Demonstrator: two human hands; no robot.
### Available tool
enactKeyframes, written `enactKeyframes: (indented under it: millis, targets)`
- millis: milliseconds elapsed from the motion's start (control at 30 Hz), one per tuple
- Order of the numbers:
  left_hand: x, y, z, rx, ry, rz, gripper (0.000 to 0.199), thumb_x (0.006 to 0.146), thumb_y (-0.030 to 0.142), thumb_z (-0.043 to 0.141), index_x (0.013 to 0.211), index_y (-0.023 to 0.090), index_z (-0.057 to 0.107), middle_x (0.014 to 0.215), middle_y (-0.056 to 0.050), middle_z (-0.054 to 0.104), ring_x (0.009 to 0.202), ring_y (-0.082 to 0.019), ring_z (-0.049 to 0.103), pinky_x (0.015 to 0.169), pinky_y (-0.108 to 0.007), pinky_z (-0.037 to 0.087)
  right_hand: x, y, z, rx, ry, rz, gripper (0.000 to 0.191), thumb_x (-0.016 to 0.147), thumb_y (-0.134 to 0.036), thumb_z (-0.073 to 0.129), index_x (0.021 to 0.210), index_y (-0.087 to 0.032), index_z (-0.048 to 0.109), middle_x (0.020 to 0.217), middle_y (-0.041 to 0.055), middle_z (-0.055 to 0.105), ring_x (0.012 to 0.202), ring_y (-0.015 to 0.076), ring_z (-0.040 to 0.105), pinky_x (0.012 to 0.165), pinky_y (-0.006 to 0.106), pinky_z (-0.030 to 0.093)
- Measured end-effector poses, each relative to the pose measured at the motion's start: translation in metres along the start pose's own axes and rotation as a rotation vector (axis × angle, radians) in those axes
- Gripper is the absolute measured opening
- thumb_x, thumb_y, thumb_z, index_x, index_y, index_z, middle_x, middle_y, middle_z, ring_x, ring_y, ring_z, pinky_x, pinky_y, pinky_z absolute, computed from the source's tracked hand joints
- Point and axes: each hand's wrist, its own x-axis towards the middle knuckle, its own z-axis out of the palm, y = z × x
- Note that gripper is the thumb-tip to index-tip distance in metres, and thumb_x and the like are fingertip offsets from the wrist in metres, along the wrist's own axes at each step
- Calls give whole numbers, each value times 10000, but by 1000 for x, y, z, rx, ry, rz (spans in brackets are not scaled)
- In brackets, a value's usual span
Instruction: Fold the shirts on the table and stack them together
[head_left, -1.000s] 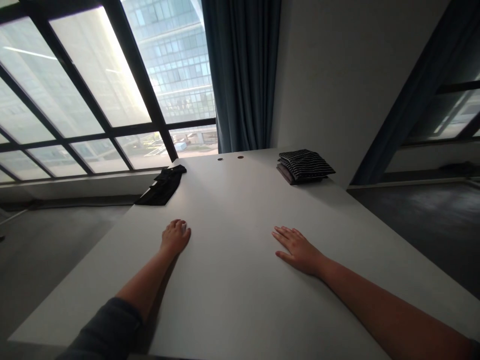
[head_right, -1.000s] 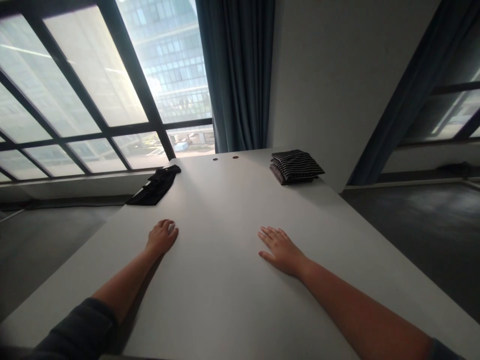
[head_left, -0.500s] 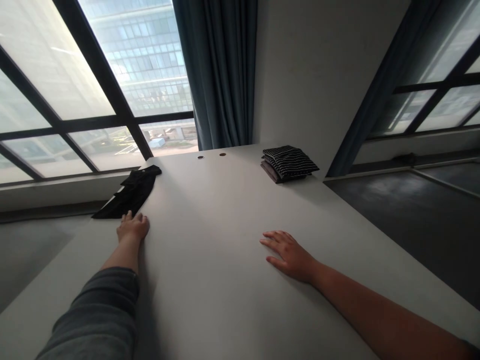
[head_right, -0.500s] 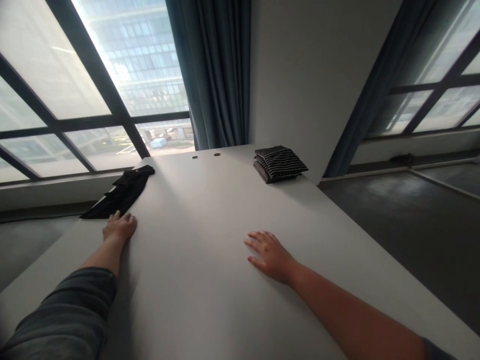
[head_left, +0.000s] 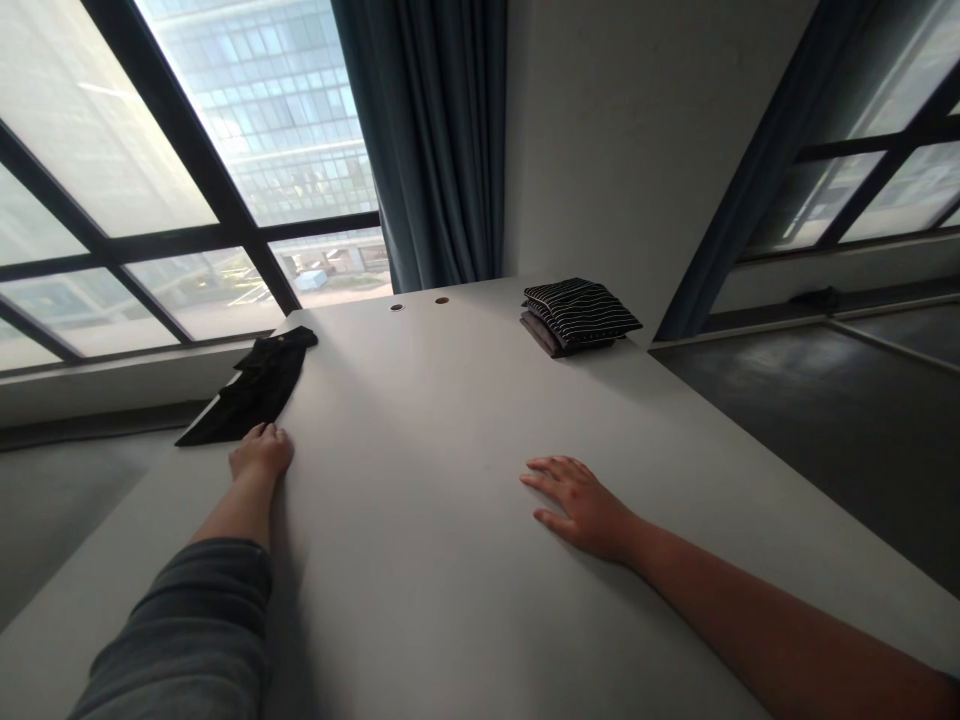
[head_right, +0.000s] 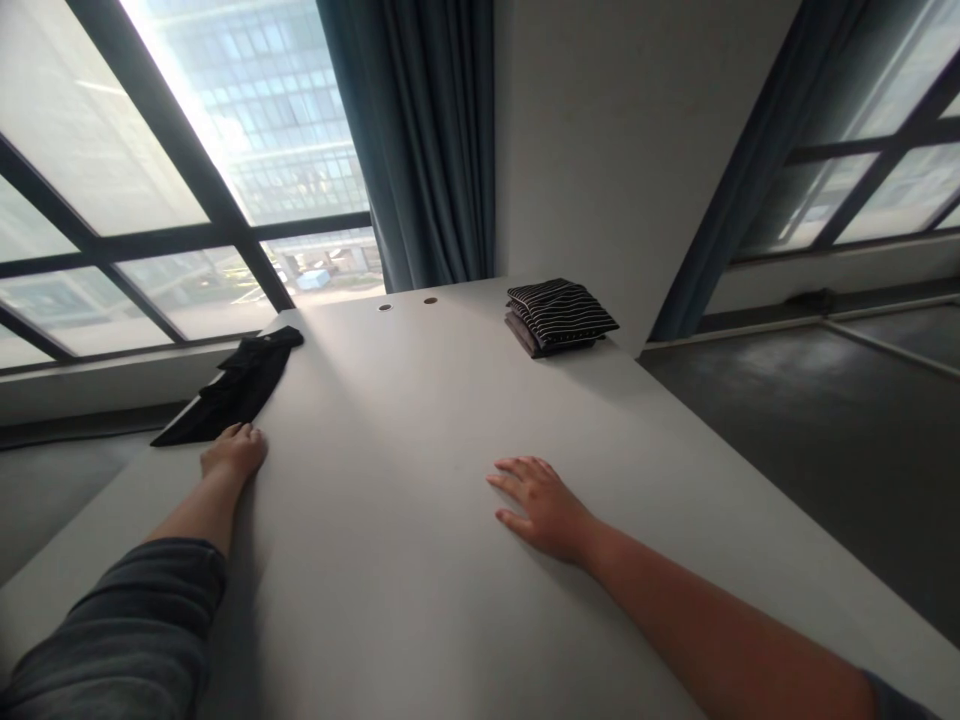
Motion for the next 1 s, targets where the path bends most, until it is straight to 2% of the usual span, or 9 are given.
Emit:
enactKeyframes:
  millis: [133,333,467,567,700,767,833,900,1000]
  targets:
    - [-29,27,-7,-17,31,-26,526,1037,363,317,1362,132,659,1585,-183,499,1406,-356,490,1092,-475,413,2,-1,0,-9,5,8,528,955,-444,588,1449,-269,649,1545,123,559,1435,330,465,1229,556,313]
    - [-82,88,-18,39,77,43,558,1025,379,321,1251,43,706,1400,-281,584,1278,-411,532,993,-512,419,4,0,2,-42,20,-10,514,957,-424,589,1433,-243,654,1532,133,564,1429,321,474,1221,543,326]
    - [-119,136,-29,52,72,186,556,1025,376,339,1191,21,733,1311,-293,615,1228,-409,539,958,-509,424,5,2,4,-48,55,-33,490,958,-414,598,1412,-244,666,1507,134,584,1411,316,494,1201,538,357]
    - [-154,181,-39,85,29,316,515,1026,373,382,1198,44,739,1301,-271,633,1214,-382,552,951,-466,440,5,6,6,-9,112,-60,437,963,-382,602,1361,-226,696,1451,137,627,1364,316,539,1170,544,401]
    - [-218,243,-55,77,-67,487,436,1026,344,450,1195,79,752,1282,-265,656,1200,-358,592,940,-428,467,8,16,7,88,289,-140,351,976,-312,582,1277,-196,721,1302,142,703,1240,293,621,1119,520,476]
    - [-254,266,-63,57,-97,609,419,1035,322,446,1156,76,763,1218,-267,689,1155,-357,627,924,-439,485,9,22,7,119,381,-167,306,980,-291,573,1224,-200,734,1235,137,726,1194,289,647,1096,522,505]
    - [-289,279,-70,43,-113,750,414,1047,312,434,1123,78,766,1120,-250,722,1111,-351,658,904,-437,499,10,27,7,131,454,-171,277,982,-280,565,1179,-202,744,1196,137,739,1171,296,663,1080,536,525]
    - [-315,283,-76,-9,-129,859,385,1050,320,444,1113,102,755,1065,-206,742,1063,-325,690,887,-410,506,10,31,7,133,497,-168,270,981,-269,561,1161,-202,750,1193,143,744,1171,305,672,1072,549,539]
    - [-325,268,-85,-152,-166,889,345,1066,358,433,1069,197,738,996,-111,768,942,-257,726,829,-348,510,8,33,8,132,471,-178,271,979,-262,569,1165,-200,756,1211,142,747,1209,314,671,1098,567,533]
